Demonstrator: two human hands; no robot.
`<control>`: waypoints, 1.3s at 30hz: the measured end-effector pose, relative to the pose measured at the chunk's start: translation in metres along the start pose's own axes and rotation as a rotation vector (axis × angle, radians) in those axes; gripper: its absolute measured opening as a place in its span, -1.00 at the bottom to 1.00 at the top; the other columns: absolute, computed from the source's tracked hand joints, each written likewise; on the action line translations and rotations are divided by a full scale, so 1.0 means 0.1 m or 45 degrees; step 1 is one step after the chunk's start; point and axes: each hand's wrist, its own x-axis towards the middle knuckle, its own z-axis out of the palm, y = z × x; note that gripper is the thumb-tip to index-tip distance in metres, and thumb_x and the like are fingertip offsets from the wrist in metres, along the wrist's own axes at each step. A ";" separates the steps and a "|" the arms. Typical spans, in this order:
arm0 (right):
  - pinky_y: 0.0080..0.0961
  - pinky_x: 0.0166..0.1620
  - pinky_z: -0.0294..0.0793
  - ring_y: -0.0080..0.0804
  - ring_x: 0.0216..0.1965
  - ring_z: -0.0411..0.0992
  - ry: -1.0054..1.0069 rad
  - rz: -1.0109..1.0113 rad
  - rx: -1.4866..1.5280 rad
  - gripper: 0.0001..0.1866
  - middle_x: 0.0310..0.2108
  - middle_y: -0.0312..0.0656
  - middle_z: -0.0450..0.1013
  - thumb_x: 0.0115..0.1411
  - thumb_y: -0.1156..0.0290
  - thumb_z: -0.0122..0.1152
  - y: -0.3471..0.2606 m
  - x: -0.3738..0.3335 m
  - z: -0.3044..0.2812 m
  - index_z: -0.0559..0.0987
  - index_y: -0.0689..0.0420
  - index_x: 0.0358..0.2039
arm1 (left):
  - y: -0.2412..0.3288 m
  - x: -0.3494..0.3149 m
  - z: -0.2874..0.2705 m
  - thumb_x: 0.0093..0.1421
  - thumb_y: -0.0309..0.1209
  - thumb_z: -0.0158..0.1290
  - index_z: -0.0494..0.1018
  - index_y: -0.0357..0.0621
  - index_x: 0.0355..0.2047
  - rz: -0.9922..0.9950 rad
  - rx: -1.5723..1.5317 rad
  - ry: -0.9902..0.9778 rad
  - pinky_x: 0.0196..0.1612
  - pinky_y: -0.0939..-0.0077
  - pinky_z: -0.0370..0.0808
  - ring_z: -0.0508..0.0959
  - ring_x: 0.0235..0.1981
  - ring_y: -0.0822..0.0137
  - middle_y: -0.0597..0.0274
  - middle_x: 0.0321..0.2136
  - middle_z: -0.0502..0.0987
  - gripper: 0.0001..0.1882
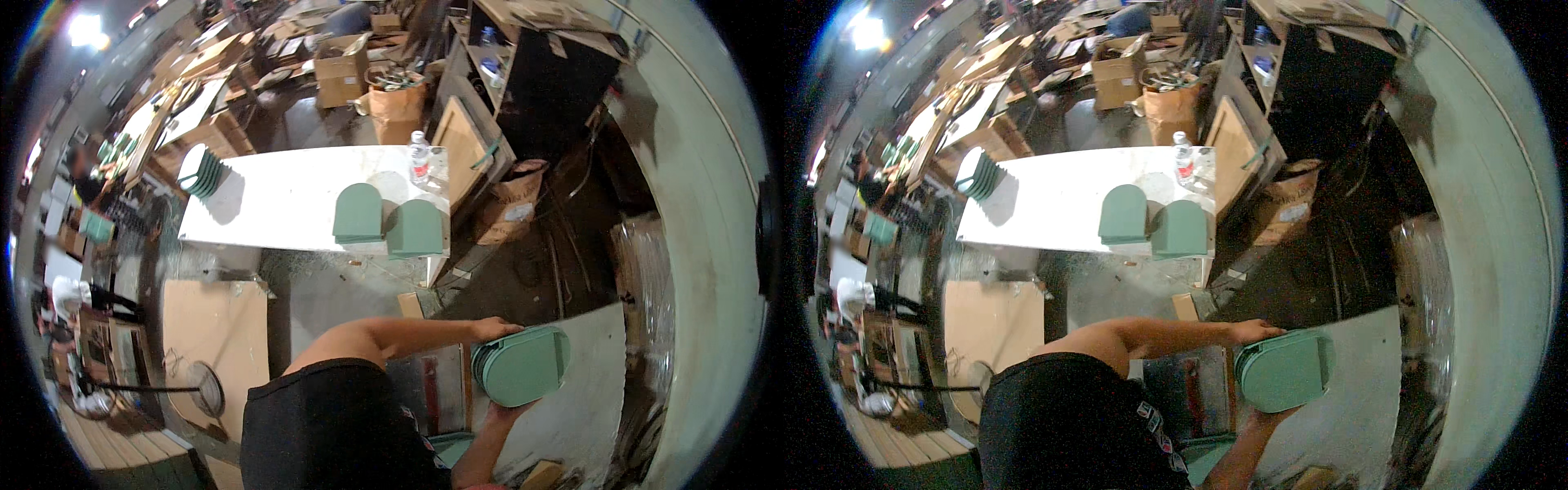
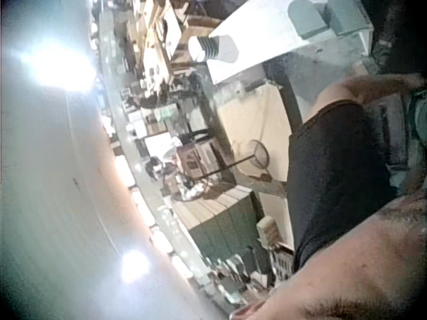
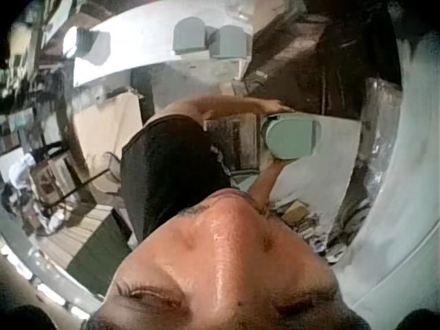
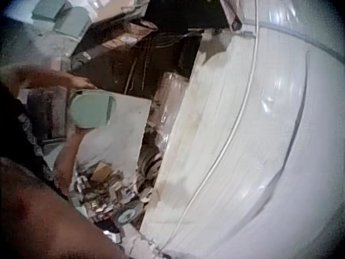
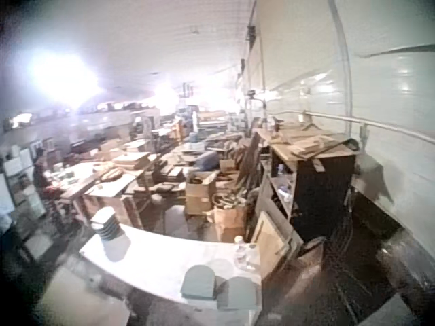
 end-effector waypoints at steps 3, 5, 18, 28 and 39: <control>0.04 0.36 0.48 -0.05 0.37 0.39 -0.484 -0.468 -0.347 -0.18 0.39 -0.09 0.39 0.43 -0.33 0.06 0.06 0.09 -0.03 0.38 0.01 0.45 | 0.20 -0.18 0.02 0.44 0.31 -0.06 0.54 -0.21 0.30 0.097 -0.063 0.101 0.29 0.08 0.50 0.59 0.17 -0.07 -0.19 0.19 0.58 -0.17; 0.03 0.37 0.47 -0.05 0.37 0.39 -0.696 -0.640 -0.438 -0.20 0.39 -0.08 0.39 0.44 -0.31 0.04 0.09 0.14 0.02 0.38 0.01 0.46 | 0.18 -0.23 -0.04 0.41 0.31 -0.01 0.60 -0.28 0.21 0.096 -0.123 0.197 0.25 0.11 0.54 0.62 0.12 -0.05 -0.16 0.14 0.62 -0.16; 0.07 0.28 0.54 0.03 0.34 0.42 -0.422 0.049 -0.557 -0.22 0.39 -0.05 0.39 0.51 -0.29 -0.15 0.73 -1.08 1.60 0.34 0.02 0.48 | -0.40 -1.66 -0.25 0.41 0.25 0.04 0.60 -0.27 0.23 0.352 -0.619 0.494 0.23 0.24 0.52 0.64 0.08 0.13 -0.04 0.11 0.66 -0.21; -0.04 0.17 0.61 -0.04 0.19 0.51 -0.575 0.431 -0.558 -0.32 0.26 -0.08 0.49 0.50 -0.19 -0.02 2.49 -2.04 1.30 0.46 0.08 0.37 | -1.78 -4.14 -0.61 0.45 0.13 0.01 0.57 -0.29 0.22 0.298 -0.883 0.887 0.17 0.23 0.52 0.64 0.04 0.17 0.04 0.11 0.64 -0.30; -0.08 0.20 0.56 -0.09 0.16 0.51 -0.676 0.805 -0.645 -0.35 0.20 -0.15 0.52 0.51 -0.22 -0.02 4.44 -3.02 1.46 0.49 0.03 0.32 | -2.90 -6.31 -0.86 0.50 0.07 -0.13 0.49 -0.09 0.24 0.358 -1.248 1.164 0.14 0.22 0.53 0.62 -0.02 0.23 0.13 0.04 0.62 -0.42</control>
